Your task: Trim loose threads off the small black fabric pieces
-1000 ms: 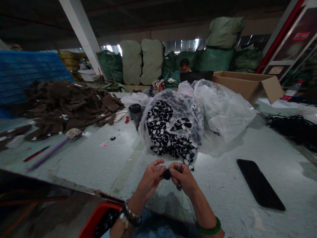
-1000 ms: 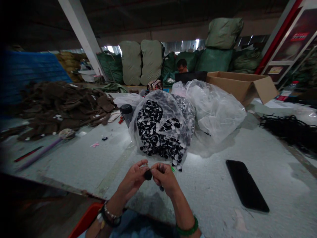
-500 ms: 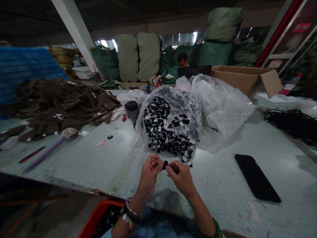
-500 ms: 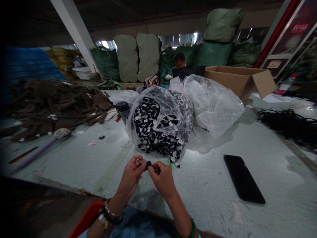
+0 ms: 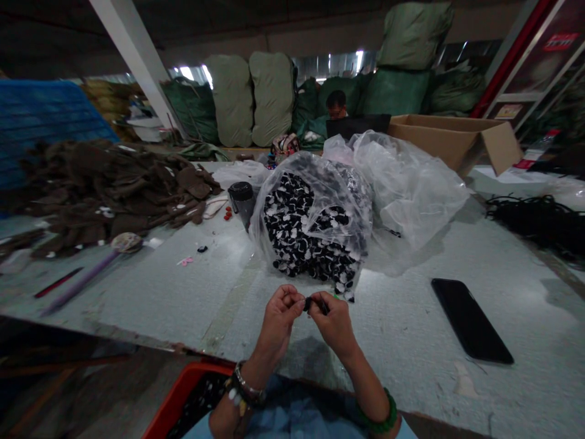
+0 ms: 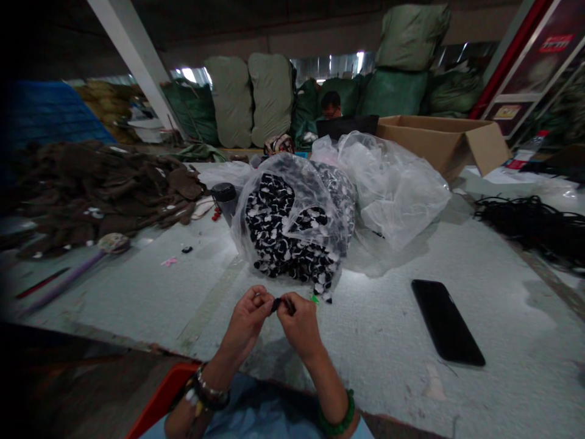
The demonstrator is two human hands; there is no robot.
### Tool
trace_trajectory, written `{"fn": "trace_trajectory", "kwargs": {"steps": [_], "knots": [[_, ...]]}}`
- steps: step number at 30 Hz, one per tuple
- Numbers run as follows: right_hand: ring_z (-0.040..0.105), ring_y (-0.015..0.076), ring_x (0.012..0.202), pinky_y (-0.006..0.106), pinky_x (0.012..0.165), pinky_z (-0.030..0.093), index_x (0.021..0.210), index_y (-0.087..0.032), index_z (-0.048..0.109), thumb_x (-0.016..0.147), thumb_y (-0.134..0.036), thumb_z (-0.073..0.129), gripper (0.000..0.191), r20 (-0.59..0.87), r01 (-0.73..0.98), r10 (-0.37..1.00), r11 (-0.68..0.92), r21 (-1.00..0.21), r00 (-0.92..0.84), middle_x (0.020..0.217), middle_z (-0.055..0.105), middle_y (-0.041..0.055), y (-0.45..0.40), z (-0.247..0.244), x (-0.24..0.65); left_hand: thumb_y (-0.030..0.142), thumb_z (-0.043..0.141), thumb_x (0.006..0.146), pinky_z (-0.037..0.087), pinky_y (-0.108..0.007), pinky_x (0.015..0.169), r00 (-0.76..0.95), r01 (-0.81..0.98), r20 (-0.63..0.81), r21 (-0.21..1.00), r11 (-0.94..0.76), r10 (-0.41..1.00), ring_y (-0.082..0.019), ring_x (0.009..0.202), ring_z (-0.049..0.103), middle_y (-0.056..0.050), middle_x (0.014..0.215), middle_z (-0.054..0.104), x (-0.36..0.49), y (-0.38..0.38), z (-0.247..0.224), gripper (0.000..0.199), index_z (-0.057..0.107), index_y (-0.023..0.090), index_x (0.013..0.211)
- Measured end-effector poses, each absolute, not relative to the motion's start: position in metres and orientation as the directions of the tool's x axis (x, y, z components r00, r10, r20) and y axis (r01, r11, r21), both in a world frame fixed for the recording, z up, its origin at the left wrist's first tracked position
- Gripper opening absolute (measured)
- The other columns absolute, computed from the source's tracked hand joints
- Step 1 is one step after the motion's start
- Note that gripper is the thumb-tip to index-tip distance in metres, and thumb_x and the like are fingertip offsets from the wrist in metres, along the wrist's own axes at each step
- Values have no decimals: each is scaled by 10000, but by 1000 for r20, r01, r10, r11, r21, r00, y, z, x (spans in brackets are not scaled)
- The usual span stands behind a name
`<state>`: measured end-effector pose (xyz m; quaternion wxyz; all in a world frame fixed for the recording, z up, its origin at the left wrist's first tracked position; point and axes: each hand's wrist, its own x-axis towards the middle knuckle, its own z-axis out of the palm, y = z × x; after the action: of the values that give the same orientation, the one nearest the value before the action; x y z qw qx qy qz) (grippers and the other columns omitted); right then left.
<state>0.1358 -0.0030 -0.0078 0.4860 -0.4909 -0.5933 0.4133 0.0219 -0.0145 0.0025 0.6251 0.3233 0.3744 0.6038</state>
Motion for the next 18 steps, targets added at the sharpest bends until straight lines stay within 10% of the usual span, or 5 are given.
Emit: {"fn": "trace_trajectory", "kwargs": {"steps": [3, 7, 18], "knots": [[303, 41, 366, 164, 358, 225, 592, -148, 524, 628, -161, 520, 38, -32, -227, 999, -39, -973, -36, 436, 444, -54, -3, -14, 130, 72, 582, 632, 371, -184, 583, 52, -607, -133, 783, 137, 990, -65, 573, 495, 45, 607, 522, 19, -14, 1, 273, 431, 173, 837], [155, 11, 319, 131, 309, 114, 643, -157, 513, 621, -187, 556, 56, -147, -677, 920, -370, -636, -364, 383, 349, -96, -4, -22, 129, 21, 594, 586, 393, -173, 582, 90, -719, -253, 653, 238, 963, -61, 569, 505, 51, 600, 505, 18, -13, 0, 358, 416, 169, 860], [90, 11, 307, 115, 286, 101, 673, -172, 477, 660, -286, 599, 167, -50, -709, 847, -474, -522, -530, 348, 232, -125, -7, -27, 131, 5, 573, 577, 421, -179, 571, 89, -750, -404, 575, 328, 911, -82, 591, 542, 25, 633, 533, 21, -13, -2, 305, 460, 161, 813]]}}
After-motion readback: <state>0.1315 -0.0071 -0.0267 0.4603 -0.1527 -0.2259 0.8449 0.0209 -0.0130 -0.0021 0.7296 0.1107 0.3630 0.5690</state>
